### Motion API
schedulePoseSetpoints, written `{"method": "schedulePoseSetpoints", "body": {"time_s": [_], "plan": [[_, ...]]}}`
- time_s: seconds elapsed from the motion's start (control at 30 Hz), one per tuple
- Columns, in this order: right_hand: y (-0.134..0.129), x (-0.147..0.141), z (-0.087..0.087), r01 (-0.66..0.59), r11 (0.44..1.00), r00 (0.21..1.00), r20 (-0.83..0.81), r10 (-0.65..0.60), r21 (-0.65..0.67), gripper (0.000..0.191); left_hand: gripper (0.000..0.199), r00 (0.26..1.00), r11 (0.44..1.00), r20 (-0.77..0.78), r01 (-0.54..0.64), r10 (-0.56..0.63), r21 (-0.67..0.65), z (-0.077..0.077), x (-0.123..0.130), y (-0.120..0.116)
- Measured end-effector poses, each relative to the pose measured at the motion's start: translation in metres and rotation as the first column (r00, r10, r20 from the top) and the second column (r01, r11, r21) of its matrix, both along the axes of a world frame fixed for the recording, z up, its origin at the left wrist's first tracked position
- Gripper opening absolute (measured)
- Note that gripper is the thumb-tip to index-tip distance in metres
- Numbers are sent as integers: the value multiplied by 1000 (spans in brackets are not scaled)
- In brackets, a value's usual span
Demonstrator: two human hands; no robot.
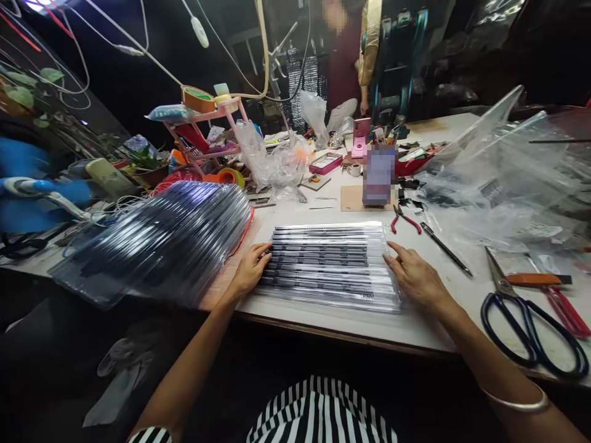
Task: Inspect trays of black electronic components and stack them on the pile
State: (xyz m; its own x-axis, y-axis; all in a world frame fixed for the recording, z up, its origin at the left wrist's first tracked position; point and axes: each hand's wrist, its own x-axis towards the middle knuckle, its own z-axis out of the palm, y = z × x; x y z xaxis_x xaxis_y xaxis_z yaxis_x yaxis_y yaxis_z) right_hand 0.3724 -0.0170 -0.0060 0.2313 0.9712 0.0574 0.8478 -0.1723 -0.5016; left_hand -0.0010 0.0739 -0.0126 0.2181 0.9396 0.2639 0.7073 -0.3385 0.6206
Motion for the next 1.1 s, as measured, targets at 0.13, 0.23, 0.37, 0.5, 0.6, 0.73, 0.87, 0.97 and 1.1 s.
{"method": "schedulePoseSetpoints", "body": {"time_s": [0.13,0.23,0.37,0.5,0.6,0.73,0.87,0.97,1.1], "plan": [[14,-13,0,-37,999,993,109,37,-1,55,36,997,999,-74,-15,12,-38,3,5,2],[19,-23,-2,-71,997,980,189,66,22,48,42,991,995,-130,-52,41,-81,2,9,-1],[24,-30,-8,-116,990,972,216,97,75,45,53,987,990,-152,-66,46,-125,2,13,-4],[30,-24,-12,-69,983,987,153,43,170,41,49,996,991,-84,-41,30,-130,0,7,2],[28,-19,-12,-28,972,993,120,0,234,41,47,1000,994,-17,-2,0,-114,-4,0,7],[22,-25,-8,-89,973,982,183,51,211,39,46,986,995,-166,2,-19,-100,-3,3,5],[25,-32,-4,-240,960,951,235,203,142,40,49,858,1000,-514,-14,17,10,5,20,-3],[33,-29,-9,-289,952,945,193,266,103,42,54,766,995,-642,92,-41,46,9,35,-5],[40,-20,-17,-166,978,984,82,157,126,54,58,718,949,-641,312,-272,-54,14,59,-4]]}}
